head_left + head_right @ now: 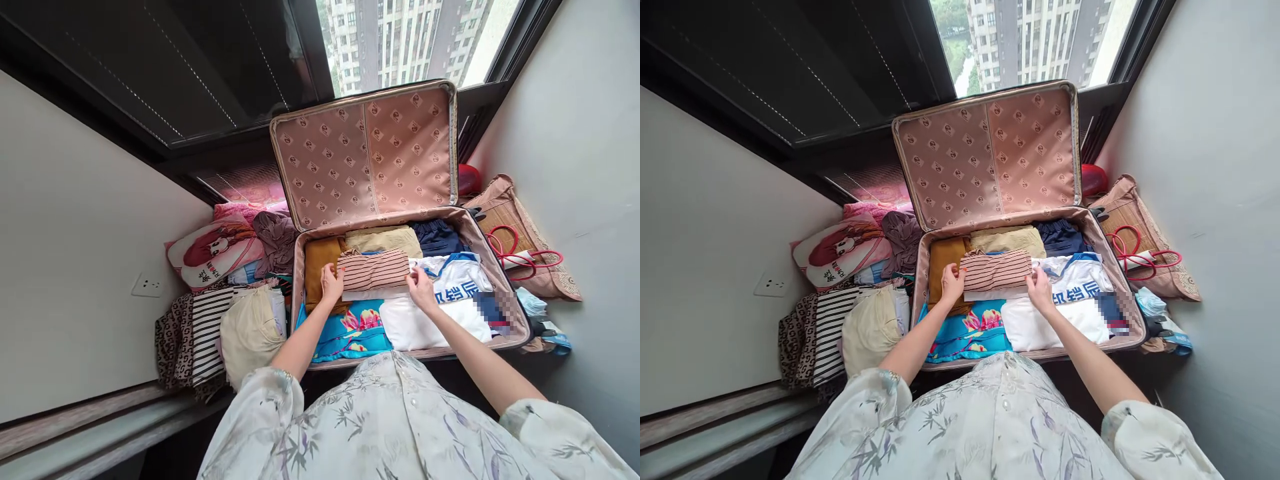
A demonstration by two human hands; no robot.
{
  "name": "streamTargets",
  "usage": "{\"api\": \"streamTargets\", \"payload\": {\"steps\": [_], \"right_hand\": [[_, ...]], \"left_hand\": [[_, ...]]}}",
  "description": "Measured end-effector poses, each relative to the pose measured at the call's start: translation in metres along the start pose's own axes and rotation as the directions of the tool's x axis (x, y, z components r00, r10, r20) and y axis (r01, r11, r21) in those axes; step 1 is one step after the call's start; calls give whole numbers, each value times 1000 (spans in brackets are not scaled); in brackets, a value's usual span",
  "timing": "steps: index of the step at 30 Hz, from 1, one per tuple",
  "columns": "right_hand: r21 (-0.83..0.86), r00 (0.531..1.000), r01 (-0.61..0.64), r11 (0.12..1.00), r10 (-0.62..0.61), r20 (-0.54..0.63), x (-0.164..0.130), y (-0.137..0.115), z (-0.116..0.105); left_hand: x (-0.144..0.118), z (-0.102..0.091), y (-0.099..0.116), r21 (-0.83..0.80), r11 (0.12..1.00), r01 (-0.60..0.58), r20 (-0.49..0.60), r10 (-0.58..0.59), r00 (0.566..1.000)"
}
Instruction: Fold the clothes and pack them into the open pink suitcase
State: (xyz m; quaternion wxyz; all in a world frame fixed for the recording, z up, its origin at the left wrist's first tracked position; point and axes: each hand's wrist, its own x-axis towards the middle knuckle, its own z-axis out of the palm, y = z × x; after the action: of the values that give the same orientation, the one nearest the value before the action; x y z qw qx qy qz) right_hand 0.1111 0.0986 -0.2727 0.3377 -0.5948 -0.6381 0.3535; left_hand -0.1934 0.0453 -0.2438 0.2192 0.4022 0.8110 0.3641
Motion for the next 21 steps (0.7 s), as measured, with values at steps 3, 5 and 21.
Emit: {"api": "streamTargets", "payload": {"steps": [3, 5, 21], "right_hand": [[-83, 997, 78, 993, -78, 10, -24, 11, 9], [-136, 995, 102, 985, -104, -7, -22, 11, 12], [-144, 982, -155, 977, 136, -134, -29, -8, 8]], "left_hand": [[-26, -1, -18, 80, 997, -12, 60, 8, 998], [-29, -2, -16, 133, 990, -46, 65, 37, 997], [11, 7, 9, 165, 975, 152, 71, -166, 984]]}}
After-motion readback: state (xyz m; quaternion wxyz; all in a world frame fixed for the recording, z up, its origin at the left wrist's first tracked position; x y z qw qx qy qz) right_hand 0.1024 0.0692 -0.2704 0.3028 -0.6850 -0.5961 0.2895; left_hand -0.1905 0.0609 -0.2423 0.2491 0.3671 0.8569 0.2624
